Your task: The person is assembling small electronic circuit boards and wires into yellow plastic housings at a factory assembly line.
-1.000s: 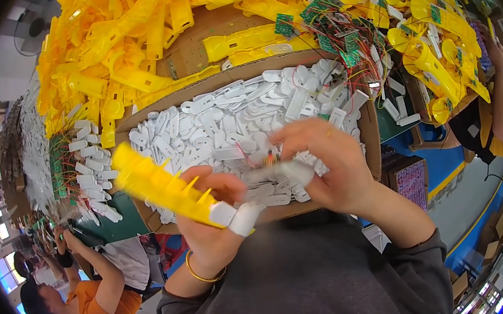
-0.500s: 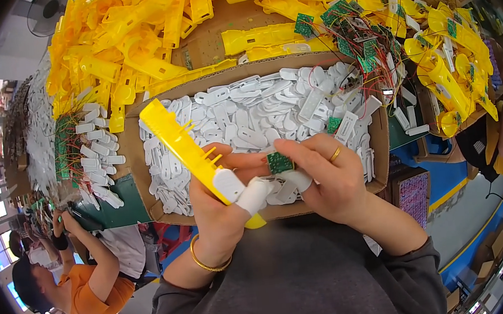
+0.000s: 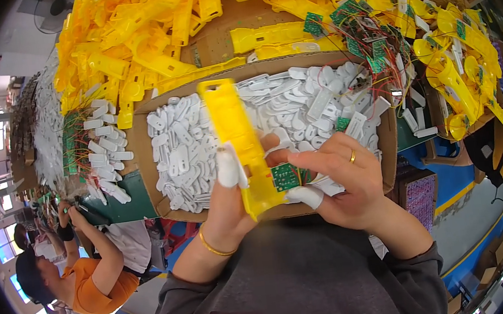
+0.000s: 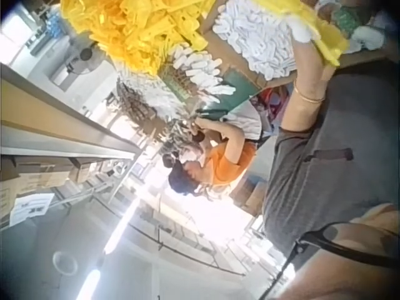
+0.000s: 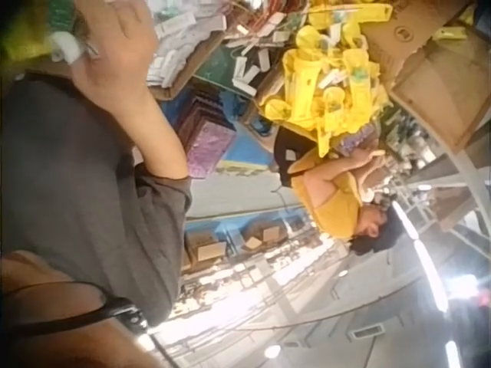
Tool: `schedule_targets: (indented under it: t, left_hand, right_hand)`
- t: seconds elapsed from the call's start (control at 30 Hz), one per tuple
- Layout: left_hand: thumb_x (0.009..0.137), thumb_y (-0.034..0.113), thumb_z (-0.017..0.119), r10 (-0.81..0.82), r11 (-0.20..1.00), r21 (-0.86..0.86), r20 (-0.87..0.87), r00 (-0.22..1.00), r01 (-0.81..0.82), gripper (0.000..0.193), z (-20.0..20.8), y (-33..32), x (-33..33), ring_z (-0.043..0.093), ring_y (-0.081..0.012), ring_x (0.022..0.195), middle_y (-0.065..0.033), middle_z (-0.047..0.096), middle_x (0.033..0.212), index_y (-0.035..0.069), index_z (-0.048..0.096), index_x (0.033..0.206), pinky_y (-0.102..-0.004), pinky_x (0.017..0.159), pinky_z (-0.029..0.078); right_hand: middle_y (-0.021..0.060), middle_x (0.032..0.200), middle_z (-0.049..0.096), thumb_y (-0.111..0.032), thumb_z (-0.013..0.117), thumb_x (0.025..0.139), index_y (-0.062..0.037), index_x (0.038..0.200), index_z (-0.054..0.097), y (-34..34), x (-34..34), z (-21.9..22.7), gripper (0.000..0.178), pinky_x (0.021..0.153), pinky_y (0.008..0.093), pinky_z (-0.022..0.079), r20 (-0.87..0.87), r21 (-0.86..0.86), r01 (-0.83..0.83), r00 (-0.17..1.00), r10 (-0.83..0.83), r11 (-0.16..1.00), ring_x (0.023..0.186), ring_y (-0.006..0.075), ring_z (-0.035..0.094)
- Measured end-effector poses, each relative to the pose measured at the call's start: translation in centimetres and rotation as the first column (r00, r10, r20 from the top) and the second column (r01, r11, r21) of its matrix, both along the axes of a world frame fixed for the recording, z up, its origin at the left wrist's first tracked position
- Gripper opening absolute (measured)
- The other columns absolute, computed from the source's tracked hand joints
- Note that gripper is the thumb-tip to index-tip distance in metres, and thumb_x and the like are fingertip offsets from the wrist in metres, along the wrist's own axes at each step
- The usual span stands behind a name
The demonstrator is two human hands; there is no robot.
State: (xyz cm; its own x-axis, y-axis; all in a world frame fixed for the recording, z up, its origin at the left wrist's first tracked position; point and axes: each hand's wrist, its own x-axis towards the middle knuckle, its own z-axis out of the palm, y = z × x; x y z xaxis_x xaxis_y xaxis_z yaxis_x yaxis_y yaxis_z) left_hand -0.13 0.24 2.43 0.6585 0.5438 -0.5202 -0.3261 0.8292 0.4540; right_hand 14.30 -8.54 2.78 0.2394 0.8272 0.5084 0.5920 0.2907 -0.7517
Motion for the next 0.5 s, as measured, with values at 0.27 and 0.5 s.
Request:
schedule_targets:
  t: [0.27,0.5]
  left_hand:
    - [0.091,0.052,0.038,-0.152,0.961,0.235,-0.001,0.988,0.148,0.058,-1.8,-1.2,-1.0,0.056,-0.0194,0.1,-0.0074,0.053,0.116,0.004,0.046,0.122,-0.0333,0.083,0.047]
    - [0.095,0.031,0.041,-0.149,0.888,0.436,-0.032,0.988,0.148,0.041,-2.7,-0.7,-1.5,0.055,-0.0195,0.103,-0.0126,0.054,0.115,0.0,0.044,0.121,-0.0311,0.084,0.047]
  right_hand:
    - [-0.0008,0.063,0.054,-0.003,0.076,0.054,-0.0061,0.09,0.064,1.3,-0.9,-0.6,0.038,0.054,0.0282,0.039,0.053,-0.036,-0.017,0.998,0.019,0.999,0.06,0.0178,0.048]
    - [0.0003,0.062,0.054,0.001,0.071,0.051,-0.0068,0.086,0.064,2.5,0.6,-1.1,0.037,0.051,0.0281,0.04,-0.004,-0.066,-0.222,0.975,0.222,0.973,0.058,0.0191,0.049]
